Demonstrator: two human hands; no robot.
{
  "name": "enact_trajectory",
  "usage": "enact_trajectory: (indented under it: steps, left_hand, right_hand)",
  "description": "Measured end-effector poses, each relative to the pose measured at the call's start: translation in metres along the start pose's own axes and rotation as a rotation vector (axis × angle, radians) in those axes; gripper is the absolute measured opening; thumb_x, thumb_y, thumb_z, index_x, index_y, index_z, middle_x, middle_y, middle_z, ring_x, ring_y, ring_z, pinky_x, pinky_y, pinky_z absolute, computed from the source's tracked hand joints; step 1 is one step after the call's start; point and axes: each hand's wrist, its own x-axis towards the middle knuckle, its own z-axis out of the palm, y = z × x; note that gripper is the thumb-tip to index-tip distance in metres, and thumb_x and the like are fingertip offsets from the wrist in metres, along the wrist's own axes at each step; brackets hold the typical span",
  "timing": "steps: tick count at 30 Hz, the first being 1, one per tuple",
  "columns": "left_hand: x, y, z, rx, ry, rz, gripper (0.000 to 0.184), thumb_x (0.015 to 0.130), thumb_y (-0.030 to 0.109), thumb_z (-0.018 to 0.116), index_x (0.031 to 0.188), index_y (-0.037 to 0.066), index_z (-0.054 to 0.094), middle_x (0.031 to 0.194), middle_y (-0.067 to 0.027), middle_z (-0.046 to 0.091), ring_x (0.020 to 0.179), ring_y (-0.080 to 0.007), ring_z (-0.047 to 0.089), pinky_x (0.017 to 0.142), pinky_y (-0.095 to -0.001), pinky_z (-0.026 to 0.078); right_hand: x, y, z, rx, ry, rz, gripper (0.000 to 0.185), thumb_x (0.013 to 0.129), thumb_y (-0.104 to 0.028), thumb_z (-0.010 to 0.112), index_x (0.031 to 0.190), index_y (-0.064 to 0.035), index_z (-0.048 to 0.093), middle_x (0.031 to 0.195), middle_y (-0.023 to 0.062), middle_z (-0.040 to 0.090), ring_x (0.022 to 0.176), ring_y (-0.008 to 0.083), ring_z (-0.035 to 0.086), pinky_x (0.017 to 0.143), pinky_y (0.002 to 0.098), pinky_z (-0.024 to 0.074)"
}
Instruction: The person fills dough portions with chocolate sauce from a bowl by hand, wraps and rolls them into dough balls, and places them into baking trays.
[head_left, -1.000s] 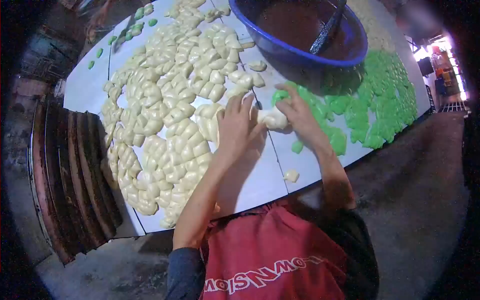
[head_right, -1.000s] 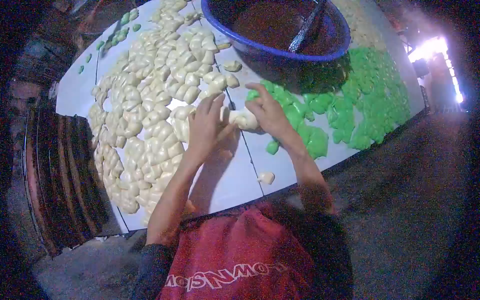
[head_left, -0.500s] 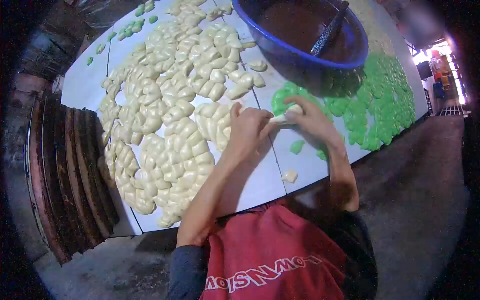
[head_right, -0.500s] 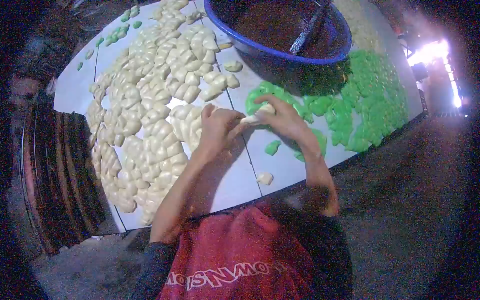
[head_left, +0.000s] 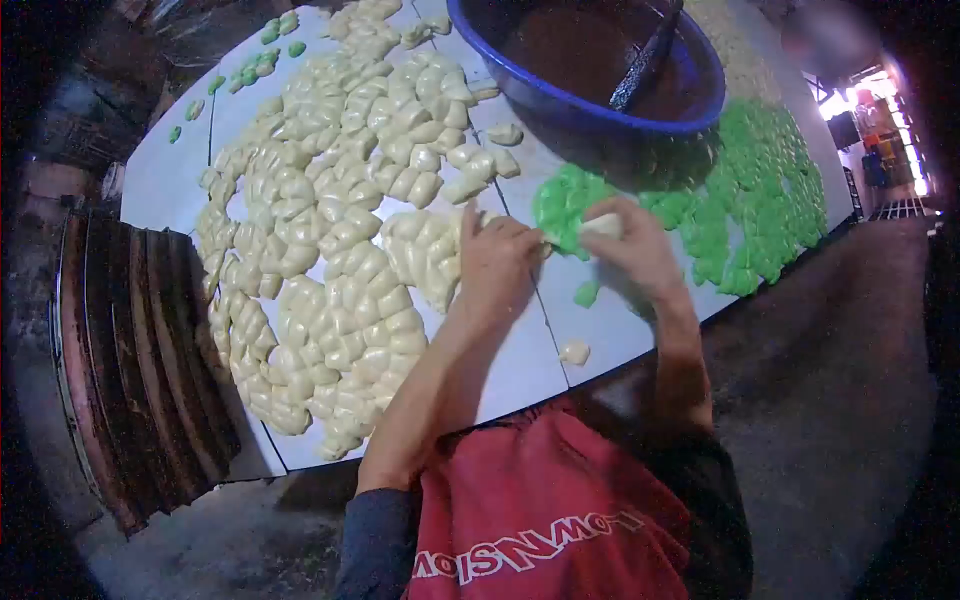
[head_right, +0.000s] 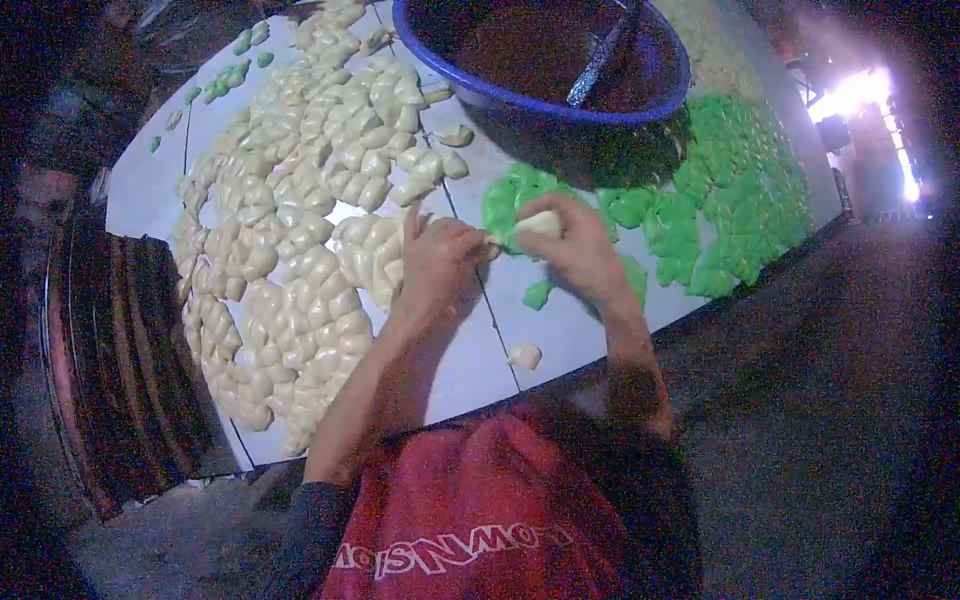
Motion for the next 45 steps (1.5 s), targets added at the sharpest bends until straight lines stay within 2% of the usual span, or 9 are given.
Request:
enact_trajectory:
  steps: [6, 13, 18, 21, 23, 28, 36, 39, 45]
  left_hand:
    - [0.003, 0.009, -0.015, 0.027, -0.088, -0.073, 0.065, 0.078, 0.05, 0.072, 0.125, 0.007, 0.06, 0.128, -0.0155, 0.059, 0.118, -0.0332, 0.055, 0.108, -0.0657, 0.017]
    - [0.029, 0.045, -0.032, -0.715, -0.157, -0.315, 0.031, 0.081, 0.027, 0.076, 0.098, 0.0, 0.071, 0.093, -0.0138, 0.07, 0.082, -0.0241, 0.067, 0.07, -0.0348, 0.049]
    - [0.026, 0.047, -0.022, -0.804, -0.192, -0.402, 0.035, 0.089, 0.014, 0.068, 0.117, -0.007, 0.063, 0.106, -0.0163, 0.069, 0.098, -0.0197, 0.065, 0.086, -0.0318, 0.05]
    - [0.044, 0.07, -0.019, -0.645, 0.18, -0.131, 0.046, 0.093, 0.016, 0.063, 0.133, -0.004, 0.051, 0.123, -0.0213, 0.06, 0.111, -0.0256, 0.06, 0.094, -0.0363, 0.046]
    - [0.053, 0.071, -0.011, -0.636, 0.198, 0.025, 0.066, 0.096, 0.042, 0.056, 0.14, -0.005, 0.042, 0.131, -0.0209, 0.056, 0.116, -0.0297, 0.058, 0.099, -0.0371, 0.043]
    - [0.071, 0.088, 0.017, -1.137, 0.258, 0.021, 0.087, 0.087, 0.051, 0.067, 0.144, -0.006, 0.035, 0.125, -0.0199, 0.061, 0.11, -0.0243, 0.06, 0.101, -0.0338, 0.043]
    - [0.046, 0.057, 0.001, -1.202, -0.181, -0.626, 0.041, 0.093, 0.009, 0.063, 0.132, 0.0, 0.053, 0.111, -0.0103, 0.066, 0.102, -0.0157, 0.062, 0.086, -0.0274, 0.05]
    - [0.037, 0.05, -0.023, -1.228, -0.118, -0.787, 0.039, 0.093, 0.01, 0.064, 0.13, -0.001, 0.055, 0.107, -0.008, 0.067, 0.098, -0.0134, 0.062, 0.084, -0.0263, 0.05]
    - [0.02, 0.023, -0.04, -1.122, -0.17, -0.821, 0.038, 0.094, 0.012, 0.063, 0.129, -0.002, 0.055, 0.107, -0.0081, 0.068, 0.09, -0.0094, 0.062, 0.074, -0.0215, 0.047]
  right_hand:
    - [-0.016, -0.011, -0.022, 0.572, 0.027, 0.0, 0.047, 0.091, -0.011, 0.061, 0.136, -0.0042, 0.048, 0.111, 0.0066, 0.063, 0.098, 0.012, 0.061, 0.084, 0.0257, 0.0504]
    - [-0.014, 0.007, 0.005, 0.349, 0.055, -0.017, 0.038, 0.089, -0.015, 0.068, 0.123, -0.0031, 0.058, 0.099, 0.0045, 0.066, 0.081, 0.0082, 0.062, 0.067, 0.0189, 0.0491]
    - [-0.007, 0.028, 0.006, 0.283, 0.217, -0.252, 0.028, 0.088, -0.013, 0.07, 0.11, -0.0003, 0.06, 0.099, 0.0049, 0.064, 0.093, 0.0137, 0.061, 0.083, 0.0252, 0.0484]
    - [-0.01, 0.007, 0.008, 0.399, 0.242, -0.193, 0.025, 0.087, -0.01, 0.069, 0.108, -0.0007, 0.059, 0.1, 0.0047, 0.064, 0.094, 0.0128, 0.06, 0.082, 0.0254, 0.0488]
    - [-0.016, -0.013, 0.011, 0.466, 0.214, -0.19, 0.025, 0.086, -0.008, 0.068, 0.108, -0.0021, 0.058, 0.099, 0.0043, 0.063, 0.093, 0.0111, 0.06, 0.082, 0.025, 0.0483]
    - [-0.008, -0.043, 0.003, 0.992, -0.016, -0.175, 0.022, 0.09, -0.014, 0.065, 0.108, -0.0045, 0.057, 0.098, 0.0032, 0.063, 0.091, 0.0106, 0.06, 0.081, 0.0248, 0.0481]
    - [0.142, -0.08, -0.06, 0.119, -0.076, -0.21, 0.021, 0.091, -0.018, 0.062, 0.105, -0.0025, 0.057, 0.088, 0.0051, 0.063, 0.081, 0.0108, 0.061, 0.07, 0.0267, 0.0501]
    - [0.212, -0.054, -0.061, -0.701, -0.248, -0.393, 0.029, 0.091, -0.024, 0.059, 0.108, -0.0013, 0.056, 0.098, 0.0137, 0.067, 0.092, 0.0269, 0.066, 0.074, 0.039, 0.0501]
    - [0.241, -0.031, -0.038, -0.956, -0.673, -0.144, 0.034, 0.087, -0.026, 0.057, 0.11, -0.0009, 0.061, 0.107, 0.0192, 0.067, 0.1, 0.0323, 0.064, 0.082, 0.0422, 0.0494]
